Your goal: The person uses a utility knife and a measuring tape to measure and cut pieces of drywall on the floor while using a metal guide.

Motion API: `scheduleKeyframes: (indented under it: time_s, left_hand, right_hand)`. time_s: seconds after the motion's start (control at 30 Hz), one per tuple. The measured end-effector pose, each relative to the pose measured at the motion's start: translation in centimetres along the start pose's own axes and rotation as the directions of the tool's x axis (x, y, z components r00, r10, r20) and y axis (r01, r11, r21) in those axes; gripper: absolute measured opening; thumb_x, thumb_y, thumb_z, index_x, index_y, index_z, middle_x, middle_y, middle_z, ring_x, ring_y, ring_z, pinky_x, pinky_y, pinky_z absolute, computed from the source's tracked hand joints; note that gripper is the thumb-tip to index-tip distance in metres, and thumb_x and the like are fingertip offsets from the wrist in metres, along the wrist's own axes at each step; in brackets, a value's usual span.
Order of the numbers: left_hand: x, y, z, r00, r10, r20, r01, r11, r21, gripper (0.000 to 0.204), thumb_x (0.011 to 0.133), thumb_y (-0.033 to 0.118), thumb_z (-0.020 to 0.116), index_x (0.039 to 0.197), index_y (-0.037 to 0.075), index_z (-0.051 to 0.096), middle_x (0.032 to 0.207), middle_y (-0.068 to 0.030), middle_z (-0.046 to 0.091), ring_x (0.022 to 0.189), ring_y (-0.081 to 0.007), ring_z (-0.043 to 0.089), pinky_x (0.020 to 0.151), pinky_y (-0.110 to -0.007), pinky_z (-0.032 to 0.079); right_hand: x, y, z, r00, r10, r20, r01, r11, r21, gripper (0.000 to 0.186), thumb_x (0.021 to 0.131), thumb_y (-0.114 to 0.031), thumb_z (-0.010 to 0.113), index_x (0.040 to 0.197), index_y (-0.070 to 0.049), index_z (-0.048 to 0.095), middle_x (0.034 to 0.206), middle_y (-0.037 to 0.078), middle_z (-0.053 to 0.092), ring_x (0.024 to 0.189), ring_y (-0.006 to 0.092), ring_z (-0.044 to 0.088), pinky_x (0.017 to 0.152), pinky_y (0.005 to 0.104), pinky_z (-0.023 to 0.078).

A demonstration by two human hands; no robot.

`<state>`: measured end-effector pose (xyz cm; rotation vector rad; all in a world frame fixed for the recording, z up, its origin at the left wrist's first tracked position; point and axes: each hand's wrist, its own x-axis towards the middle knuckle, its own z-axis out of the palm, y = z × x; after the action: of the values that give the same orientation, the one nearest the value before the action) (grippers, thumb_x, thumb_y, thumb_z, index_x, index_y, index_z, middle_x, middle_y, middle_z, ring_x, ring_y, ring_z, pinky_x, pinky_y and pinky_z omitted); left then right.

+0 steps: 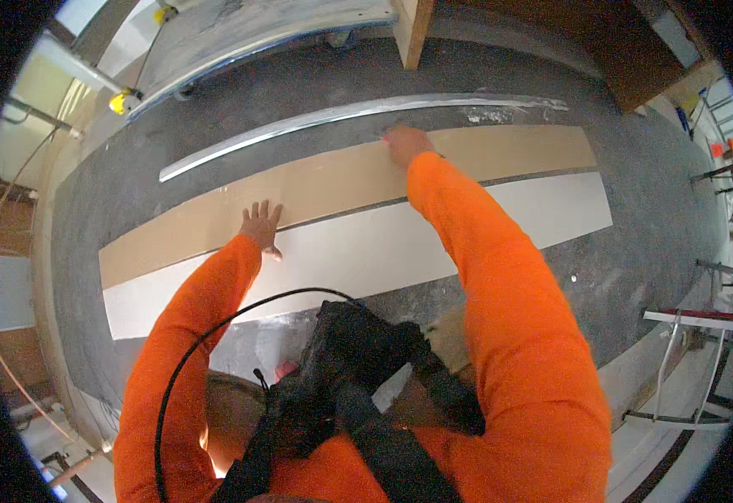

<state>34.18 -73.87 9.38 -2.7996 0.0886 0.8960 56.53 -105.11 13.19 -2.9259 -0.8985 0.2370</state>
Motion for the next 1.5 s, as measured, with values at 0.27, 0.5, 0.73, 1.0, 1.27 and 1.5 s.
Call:
scheduleKeyframes:
  time_s: [0.27, 0.5, 0.73, 1.0, 1.27, 1.5]
  left_hand:
    - [1.9, 1.1, 0.6, 0.993, -0.013, 0.117, 0.017, 0.999, -0.034, 0.141, 0.048, 0.047, 0.092, 0.147, -0.008, 0.008, 0.148, -0.0401, 0.011, 0.134, -0.0584, 0.02, 0.108, -0.06, 0.03]
    - [2.2, 1.0, 0.4, 0.988, -0.065, 0.139, 0.06, 0.998, 0.035, 0.141, 0.048, 0.054, 0.089, 0.144, -0.014, 0.012, 0.147, -0.0392, 0.016, 0.135, -0.0579, 0.019, 0.11, -0.06, 0.027]
    - [3.8, 2.5, 0.5, 0.98, 0.109, 0.167, -0.12, 0.991, 0.058, 0.135, 0.055, 0.054, 0.084, 0.146, -0.013, 0.009, 0.154, -0.0271, 0.015, 0.142, -0.0496, 0.008, 0.115, -0.059, 0.004]
    - [4.0, 1.2, 1.8, 0.978, 0.093, 0.187, -0.13, 0.972, 0.197, 0.148, 0.05, 0.062, 0.084, 0.145, -0.014, -0.002, 0.151, -0.0367, 0.009, 0.14, -0.0536, 0.008, 0.115, -0.057, 0.012]
    - [4.4, 2.8, 1.6, 0.968, -0.103, 0.231, 0.021, 0.944, 0.331, 0.149, 0.054, 0.064, 0.083, 0.144, -0.014, -0.006, 0.152, -0.0335, 0.012, 0.14, -0.051, 0.015, 0.116, -0.047, 0.022]
    - [5.2, 5.0, -0.8, 0.991, -0.042, 0.124, 0.054, 0.994, -0.091, 0.118, 0.07, 0.046, 0.08, 0.148, -0.004, 0.007, 0.151, -0.0254, 0.026, 0.137, -0.0372, 0.034, 0.111, -0.041, 0.034]
  right_hand:
    - [8.2, 6.6, 3.3, 0.985, 0.145, -0.094, -0.151, 0.986, -0.064, 0.052, 0.086, -0.004, 0.051, 0.138, -0.012, 0.043, 0.143, 0.017, 0.042, 0.116, 0.0367, 0.057, 0.095, 0.0463, 0.049]
    - [14.0, 9.1, 3.6, 0.977, 0.211, 0.04, -0.205, 0.971, -0.122, 0.047, 0.09, -0.007, 0.051, 0.136, -0.013, 0.046, 0.136, 0.016, 0.048, 0.113, 0.0377, 0.059, 0.091, 0.0469, 0.052]
    - [9.7, 12.5, 0.0, 0.995, -0.059, -0.082, 0.027, 0.935, -0.354, 0.026, 0.089, -0.013, 0.057, 0.114, -0.008, 0.058, 0.122, 0.015, 0.054, 0.093, 0.0356, 0.066, 0.078, 0.0455, 0.056]
    - [-12.5, 8.2, -10.1, 0.998, 0.049, 0.034, -0.046, 0.997, -0.067, 0.029, 0.087, -0.017, 0.06, 0.113, -0.006, 0.053, 0.112, 0.013, 0.05, 0.081, 0.0371, 0.064, 0.067, 0.0458, 0.054]
    - [-37.6, 2.5, -4.8, 0.911, 0.403, 0.088, -0.411, 0.865, 0.288, 0.034, 0.084, -0.021, 0.065, 0.112, -0.008, 0.05, 0.109, 0.013, 0.051, 0.079, 0.0367, 0.064, 0.065, 0.0467, 0.054]
    - [-45.5, -4.9, 2.1, 0.728, 0.673, 0.132, -0.653, 0.623, 0.431, 0.041, 0.083, -0.025, 0.067, 0.118, -0.011, 0.051, 0.109, 0.011, 0.052, 0.081, 0.0352, 0.064, 0.063, 0.0445, 0.054]
